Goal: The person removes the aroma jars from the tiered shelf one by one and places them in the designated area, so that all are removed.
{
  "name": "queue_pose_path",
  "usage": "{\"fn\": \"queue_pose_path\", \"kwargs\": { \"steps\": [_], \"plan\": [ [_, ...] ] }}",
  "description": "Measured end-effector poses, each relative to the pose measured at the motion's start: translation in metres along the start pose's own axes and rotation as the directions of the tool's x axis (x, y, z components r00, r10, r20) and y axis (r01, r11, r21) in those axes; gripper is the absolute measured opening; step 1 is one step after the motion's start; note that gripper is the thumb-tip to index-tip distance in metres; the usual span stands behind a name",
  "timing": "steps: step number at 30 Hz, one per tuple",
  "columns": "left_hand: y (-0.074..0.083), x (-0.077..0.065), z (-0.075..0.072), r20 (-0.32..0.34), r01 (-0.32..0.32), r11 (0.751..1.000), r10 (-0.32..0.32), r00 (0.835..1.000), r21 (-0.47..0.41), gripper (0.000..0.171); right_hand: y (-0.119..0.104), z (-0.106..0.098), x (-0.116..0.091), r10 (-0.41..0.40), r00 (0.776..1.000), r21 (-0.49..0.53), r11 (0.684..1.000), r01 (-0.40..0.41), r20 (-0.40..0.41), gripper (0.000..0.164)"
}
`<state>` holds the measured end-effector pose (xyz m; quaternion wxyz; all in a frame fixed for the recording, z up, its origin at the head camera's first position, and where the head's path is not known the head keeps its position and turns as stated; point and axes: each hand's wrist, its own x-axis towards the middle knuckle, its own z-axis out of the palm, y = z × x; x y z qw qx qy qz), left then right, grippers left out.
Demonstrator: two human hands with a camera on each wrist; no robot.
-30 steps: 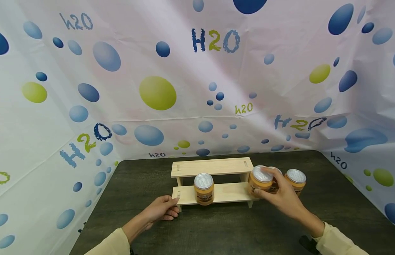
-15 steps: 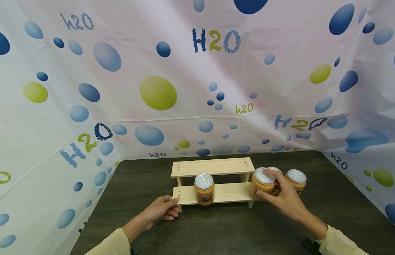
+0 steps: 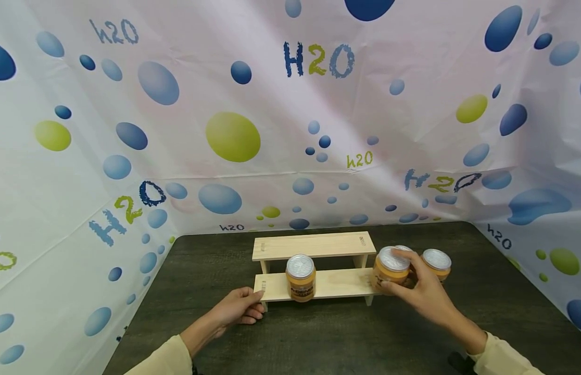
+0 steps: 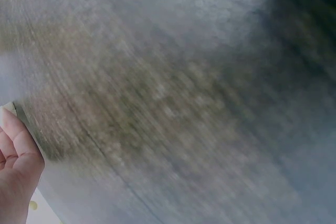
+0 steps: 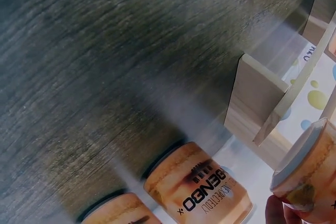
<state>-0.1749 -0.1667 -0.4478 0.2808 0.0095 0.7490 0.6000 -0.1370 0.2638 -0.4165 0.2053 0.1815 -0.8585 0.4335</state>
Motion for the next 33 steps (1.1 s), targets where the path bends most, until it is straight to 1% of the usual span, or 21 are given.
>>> {"fn": "queue_pose_path", "kwargs": {
  "steps": [8,15,21,29,33],
  "plan": [
    [0.001,0.000,0.001,-0.003,0.002,1.000,-0.002,1.000,0.003,0.033,0.001,-0.003,-0.004,0.019,1.000,-0.004,1.000,-0.019,-0.005,0.073],
    [0.000,0.000,0.000,-0.003,0.002,1.000,-0.002,1.000,0.006,0.035,0.000,-0.008,-0.007,0.057,0.998,-0.006,0.998,-0.057,0.008,0.071],
    [0.000,0.000,0.000,0.000,0.003,1.000,-0.003,1.000,0.007,0.037,0.001,-0.012,-0.009,0.072,0.997,-0.022,0.997,-0.072,-0.002,0.071],
    [-0.001,0.001,0.000,0.001,0.000,1.000,0.000,1.000,0.008,0.036,0.001,-0.015,-0.011,0.089,0.996,-0.015,0.996,-0.089,-0.002,0.072],
    [-0.001,0.002,0.000,0.005,-0.004,1.000,0.004,1.000,0.005,0.035,0.002,-0.016,-0.012,0.099,0.995,-0.032,0.995,-0.099,-0.004,0.072]
  ]
}}
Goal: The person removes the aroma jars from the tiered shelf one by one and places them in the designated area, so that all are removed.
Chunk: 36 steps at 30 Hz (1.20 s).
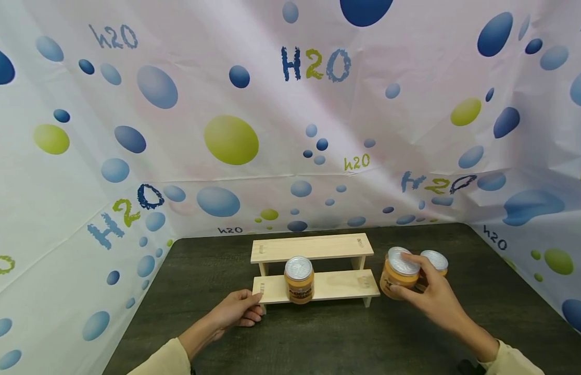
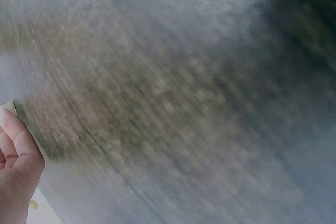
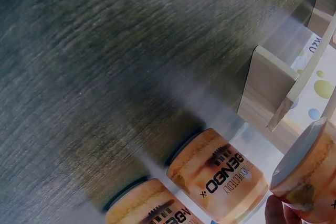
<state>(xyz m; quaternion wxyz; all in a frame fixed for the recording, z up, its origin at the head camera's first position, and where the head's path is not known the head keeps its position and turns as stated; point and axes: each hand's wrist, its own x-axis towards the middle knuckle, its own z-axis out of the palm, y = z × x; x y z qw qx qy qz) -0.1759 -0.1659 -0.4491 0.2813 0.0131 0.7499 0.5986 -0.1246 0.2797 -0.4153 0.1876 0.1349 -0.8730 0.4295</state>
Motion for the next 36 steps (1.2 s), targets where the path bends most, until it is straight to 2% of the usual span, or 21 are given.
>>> {"fn": "queue_pose_path", "kwargs": {
  "steps": [10,36],
  "plan": [
    [0.0002,-0.0003,0.0004,-0.003,0.003,1.000,-0.003,1.000,0.000,0.035,0.0031,0.0010,-0.0018,0.022,1.000,-0.024,0.999,-0.022,0.009,0.071],
    [-0.0002,-0.0008,0.0006,-0.015,0.009,1.000,-0.009,1.000,0.012,0.034,0.0093,0.0002,-0.0056,0.013,1.000,-0.049,0.999,-0.014,-0.007,0.072]
  ]
}}
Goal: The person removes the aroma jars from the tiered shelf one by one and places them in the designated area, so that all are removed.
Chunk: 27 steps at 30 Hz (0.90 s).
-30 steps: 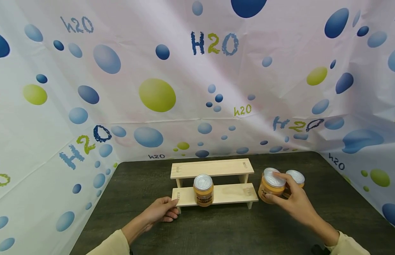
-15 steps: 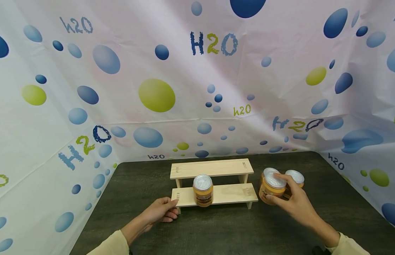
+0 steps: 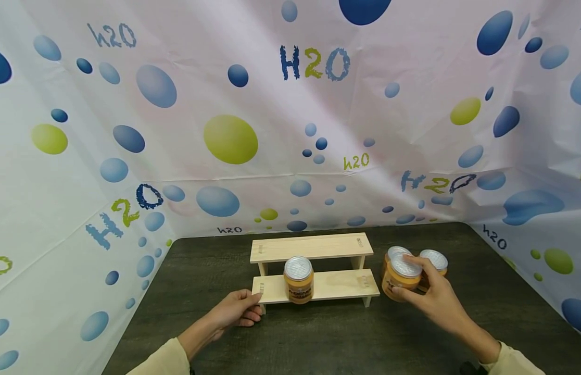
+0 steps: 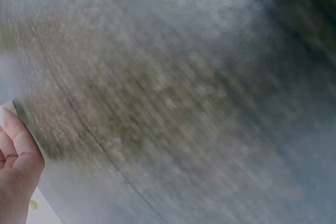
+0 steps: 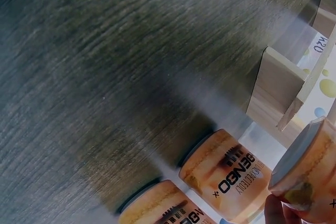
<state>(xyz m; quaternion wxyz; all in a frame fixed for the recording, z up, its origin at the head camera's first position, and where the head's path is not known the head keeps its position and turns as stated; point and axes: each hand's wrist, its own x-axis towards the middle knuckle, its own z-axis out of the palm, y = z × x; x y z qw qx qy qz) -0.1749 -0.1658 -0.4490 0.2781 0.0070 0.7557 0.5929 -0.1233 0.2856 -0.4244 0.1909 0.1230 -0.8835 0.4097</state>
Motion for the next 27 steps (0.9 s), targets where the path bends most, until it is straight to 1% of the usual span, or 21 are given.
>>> {"fn": "queue_pose_path", "kwargs": {
  "steps": [9,19,27],
  "plan": [
    [0.0007,-0.0001,0.0001,0.002,0.001,1.000,-0.001,1.000,-0.004,0.035,0.0024,-0.0006,-0.0007,-0.007,1.000,-0.021,1.000,0.006,-0.016,0.070],
    [0.0001,0.0007,0.0005,-0.008,0.007,1.000,-0.007,1.000,0.005,0.035,0.0015,-0.0021,-0.0014,0.014,1.000,-0.046,0.999,-0.015,-0.023,0.070],
    [0.0004,0.0010,0.0005,-0.001,0.000,1.000,0.000,1.000,0.001,0.035,-0.0001,-0.0036,-0.0027,0.026,0.999,-0.034,0.999,-0.027,-0.022,0.068]
  ]
}}
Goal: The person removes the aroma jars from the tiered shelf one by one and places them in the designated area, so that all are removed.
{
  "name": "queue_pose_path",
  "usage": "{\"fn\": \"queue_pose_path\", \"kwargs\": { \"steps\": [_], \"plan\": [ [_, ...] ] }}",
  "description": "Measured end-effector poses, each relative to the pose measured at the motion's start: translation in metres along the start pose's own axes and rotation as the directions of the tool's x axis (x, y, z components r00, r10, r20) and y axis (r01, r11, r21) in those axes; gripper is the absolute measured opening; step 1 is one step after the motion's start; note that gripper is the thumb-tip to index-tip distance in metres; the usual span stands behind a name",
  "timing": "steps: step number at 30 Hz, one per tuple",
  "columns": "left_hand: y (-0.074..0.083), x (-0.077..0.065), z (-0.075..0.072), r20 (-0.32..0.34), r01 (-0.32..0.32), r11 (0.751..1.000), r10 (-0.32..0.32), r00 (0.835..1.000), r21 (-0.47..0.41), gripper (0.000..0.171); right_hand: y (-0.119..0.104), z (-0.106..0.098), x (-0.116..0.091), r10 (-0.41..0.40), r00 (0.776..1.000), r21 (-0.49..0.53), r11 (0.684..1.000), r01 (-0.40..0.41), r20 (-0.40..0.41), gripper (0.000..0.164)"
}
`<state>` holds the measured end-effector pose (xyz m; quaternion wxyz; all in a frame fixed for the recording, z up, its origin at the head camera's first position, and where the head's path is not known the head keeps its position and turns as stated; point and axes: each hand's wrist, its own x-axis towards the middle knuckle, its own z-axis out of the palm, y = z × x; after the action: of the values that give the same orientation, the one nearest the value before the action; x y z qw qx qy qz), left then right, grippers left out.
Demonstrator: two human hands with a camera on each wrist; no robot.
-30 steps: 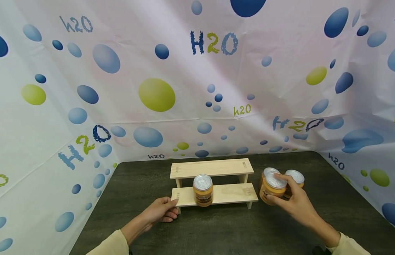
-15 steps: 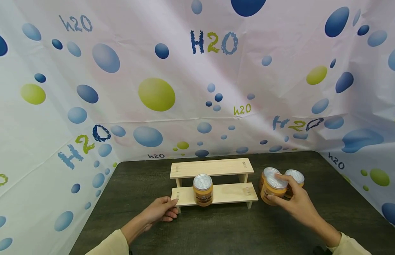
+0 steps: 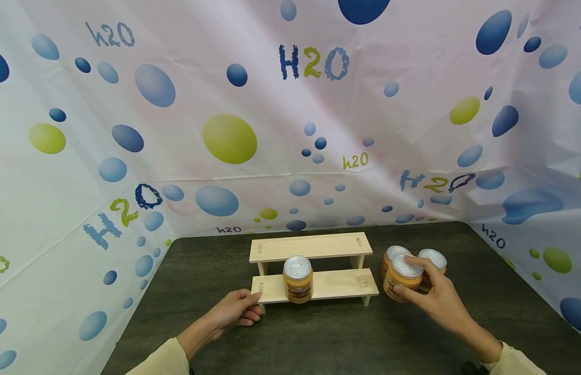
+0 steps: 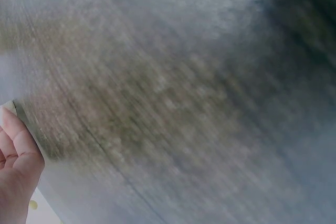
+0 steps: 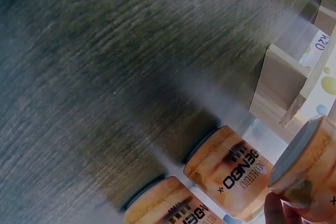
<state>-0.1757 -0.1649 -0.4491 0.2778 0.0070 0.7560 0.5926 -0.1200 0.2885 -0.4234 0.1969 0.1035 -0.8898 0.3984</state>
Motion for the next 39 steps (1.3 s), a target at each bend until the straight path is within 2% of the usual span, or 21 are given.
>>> {"fn": "queue_pose_path", "kwargs": {
  "steps": [15,39],
  "plan": [
    [-0.0006,-0.0002,-0.0004,-0.007,0.001,1.000,-0.001,1.000,0.007,0.037,0.0018,0.0010,-0.0018,-0.022,1.000,0.005,1.000,0.022,-0.016,0.066],
    [-0.0013,0.0010,-0.0006,-0.006,-0.003,1.000,0.003,1.000,0.005,0.037,0.0023,0.0002,-0.0016,0.019,1.000,-0.048,0.999,-0.020,-0.009,0.064]
  ]
}}
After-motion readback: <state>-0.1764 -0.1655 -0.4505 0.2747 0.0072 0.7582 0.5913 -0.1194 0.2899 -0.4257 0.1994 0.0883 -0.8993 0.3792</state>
